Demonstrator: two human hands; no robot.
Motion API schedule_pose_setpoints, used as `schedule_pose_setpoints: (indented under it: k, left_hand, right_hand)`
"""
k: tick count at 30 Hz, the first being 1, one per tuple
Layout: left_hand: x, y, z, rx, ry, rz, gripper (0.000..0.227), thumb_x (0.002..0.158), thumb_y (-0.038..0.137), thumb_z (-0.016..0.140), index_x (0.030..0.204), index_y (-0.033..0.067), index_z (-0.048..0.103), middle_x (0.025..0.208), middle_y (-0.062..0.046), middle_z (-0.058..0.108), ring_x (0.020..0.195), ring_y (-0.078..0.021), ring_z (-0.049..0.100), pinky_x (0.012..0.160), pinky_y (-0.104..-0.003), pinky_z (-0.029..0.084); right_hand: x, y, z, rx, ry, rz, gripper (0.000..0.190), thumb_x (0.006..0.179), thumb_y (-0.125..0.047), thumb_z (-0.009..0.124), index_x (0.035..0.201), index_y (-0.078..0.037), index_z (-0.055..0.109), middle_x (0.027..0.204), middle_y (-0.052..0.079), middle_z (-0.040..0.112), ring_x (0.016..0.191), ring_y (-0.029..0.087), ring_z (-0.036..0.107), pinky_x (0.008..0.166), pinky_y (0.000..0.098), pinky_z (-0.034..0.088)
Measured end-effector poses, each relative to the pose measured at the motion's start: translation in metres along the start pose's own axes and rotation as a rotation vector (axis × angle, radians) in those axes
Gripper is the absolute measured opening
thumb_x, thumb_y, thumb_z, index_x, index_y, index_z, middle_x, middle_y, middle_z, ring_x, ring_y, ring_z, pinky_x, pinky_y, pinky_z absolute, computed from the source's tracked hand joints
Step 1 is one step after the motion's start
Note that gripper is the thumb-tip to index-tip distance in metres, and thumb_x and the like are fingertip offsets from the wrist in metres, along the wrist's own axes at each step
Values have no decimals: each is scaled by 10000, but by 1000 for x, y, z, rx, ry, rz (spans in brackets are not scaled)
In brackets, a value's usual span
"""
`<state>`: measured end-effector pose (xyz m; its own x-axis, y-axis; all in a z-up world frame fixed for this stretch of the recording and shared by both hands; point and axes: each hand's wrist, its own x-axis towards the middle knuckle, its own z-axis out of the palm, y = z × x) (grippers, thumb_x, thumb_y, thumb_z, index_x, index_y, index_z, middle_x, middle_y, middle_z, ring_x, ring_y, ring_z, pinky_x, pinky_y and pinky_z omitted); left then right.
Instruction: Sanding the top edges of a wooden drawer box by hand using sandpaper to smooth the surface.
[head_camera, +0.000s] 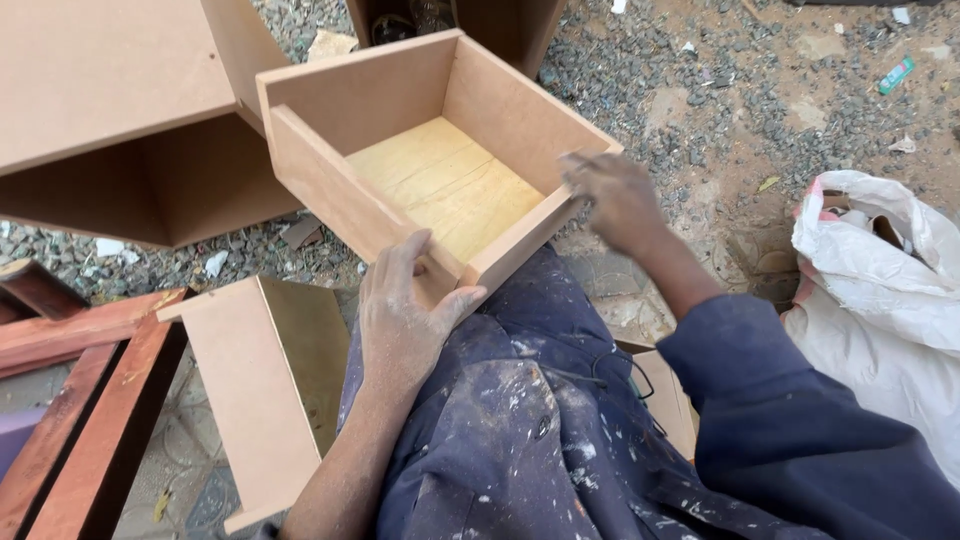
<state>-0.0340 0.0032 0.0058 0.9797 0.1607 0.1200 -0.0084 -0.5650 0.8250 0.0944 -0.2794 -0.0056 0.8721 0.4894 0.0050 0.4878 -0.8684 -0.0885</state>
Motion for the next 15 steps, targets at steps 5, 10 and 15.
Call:
schedule_pose_setpoints:
  k: [5,10,15]
  left_hand:
    - [2,-1,1,9,-143,124,487,825,455,811,1224,196,709,1178,-18,649,1141,-262,651,992,-415,487]
    - [5,-9,2,35,-232,236,405,933,410,722,1285,213,688,1167,-13,667,1065,-254,654,953,-384,522]
    - [5,-1,-1,46,-238,243,415,967,370,690,1320,152,662,1139,-86,656,1028,-329,631,920,-436,527]
  right_hand:
    - [-8,-17,28,22,-3,192,423,1047,-156,423,1420,-273,584,1454,54,535,1346,282,466,1011,474,367]
    - [-32,-125,-3,138,509,-252,474,929,-105,457,1374,-121,620,1387,161,550,1252,351,518,984,465,392]
    - [-28,-91,41,79,485,-135,657,849,45,528,1474,-156,535,1539,112,452,1366,318,419,1048,427,347]
